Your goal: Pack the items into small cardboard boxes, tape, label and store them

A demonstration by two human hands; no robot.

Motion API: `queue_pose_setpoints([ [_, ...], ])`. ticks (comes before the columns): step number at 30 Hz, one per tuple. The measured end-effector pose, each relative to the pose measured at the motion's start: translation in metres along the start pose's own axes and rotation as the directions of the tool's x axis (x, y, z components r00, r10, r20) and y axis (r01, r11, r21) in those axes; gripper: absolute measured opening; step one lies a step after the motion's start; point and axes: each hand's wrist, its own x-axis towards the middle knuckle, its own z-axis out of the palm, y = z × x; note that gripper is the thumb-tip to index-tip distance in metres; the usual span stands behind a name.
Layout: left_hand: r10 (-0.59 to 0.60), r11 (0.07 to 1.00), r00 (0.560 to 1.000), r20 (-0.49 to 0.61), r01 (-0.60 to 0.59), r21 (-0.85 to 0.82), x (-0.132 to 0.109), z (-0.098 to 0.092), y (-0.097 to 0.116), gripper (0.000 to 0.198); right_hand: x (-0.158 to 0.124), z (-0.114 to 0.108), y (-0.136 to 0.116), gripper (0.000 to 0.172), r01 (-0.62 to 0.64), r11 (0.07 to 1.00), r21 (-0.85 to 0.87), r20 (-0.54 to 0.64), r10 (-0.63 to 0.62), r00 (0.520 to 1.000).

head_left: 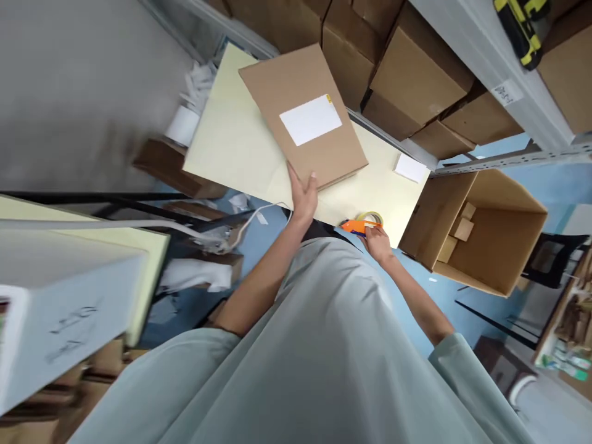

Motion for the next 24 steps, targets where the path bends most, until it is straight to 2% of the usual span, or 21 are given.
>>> queue_pose_setpoints([
  [3,-0.04,0.989,0.992,-0.122,0.056,0.133,0.004,-0.047,0.0,0.088,0.028,0.002,-0.041,0.034,0.087,0.994,0.065,0.012,-0.088,0.996],
  [4,-0.061,0.983,0.988,-0.145,0.085,0.165,0.005,-0.056,0.001,0.089,0.035,0.002,-0.052,0.032,0.112,0.989,0.092,0.004,-0.112,0.994],
  [6,-0.099,0.96,0.973,-0.209,0.149,0.236,0.01,-0.063,0.007,0.09,0.044,0.003,-0.066,0.028,0.147,0.978,0.148,-0.023,-0.145,0.989],
  [9,-0.085,0.908,0.955,-0.283,0.191,0.372,0.02,-0.052,0.017,0.086,0.048,0.004,-0.071,0.027,0.159,0.969,0.19,-0.052,-0.152,0.987],
  [12,0.026,0.87,0.975,-0.219,0.085,0.486,0.027,-0.035,0.026,0.08,0.048,0.003,-0.065,0.036,0.155,0.973,0.171,-0.037,-0.151,0.988],
  [14,0.065,0.868,0.98,-0.188,0.037,0.494,0.028,-0.028,0.03,0.08,0.048,0.002,-0.061,0.039,0.146,0.973,0.177,-0.029,-0.143,0.989],
  [19,0.014,0.836,0.964,-0.267,0.135,0.532,0.028,-0.026,0.029,0.087,0.041,-0.002,-0.057,0.034,0.138,0.967,0.212,-0.043,-0.132,0.99],
  [21,0.016,0.808,0.963,-0.269,0.146,0.571,0.029,-0.025,0.025,0.089,0.026,-0.004,-0.046,0.032,0.13,0.97,0.207,-0.037,-0.125,0.991],
  [24,0.067,0.783,0.936,-0.345,0.165,0.6,0.031,-0.02,0.019,0.089,-0.008,-0.009,-0.008,0.032,0.088,0.978,0.188,-0.013,-0.088,0.996],
])
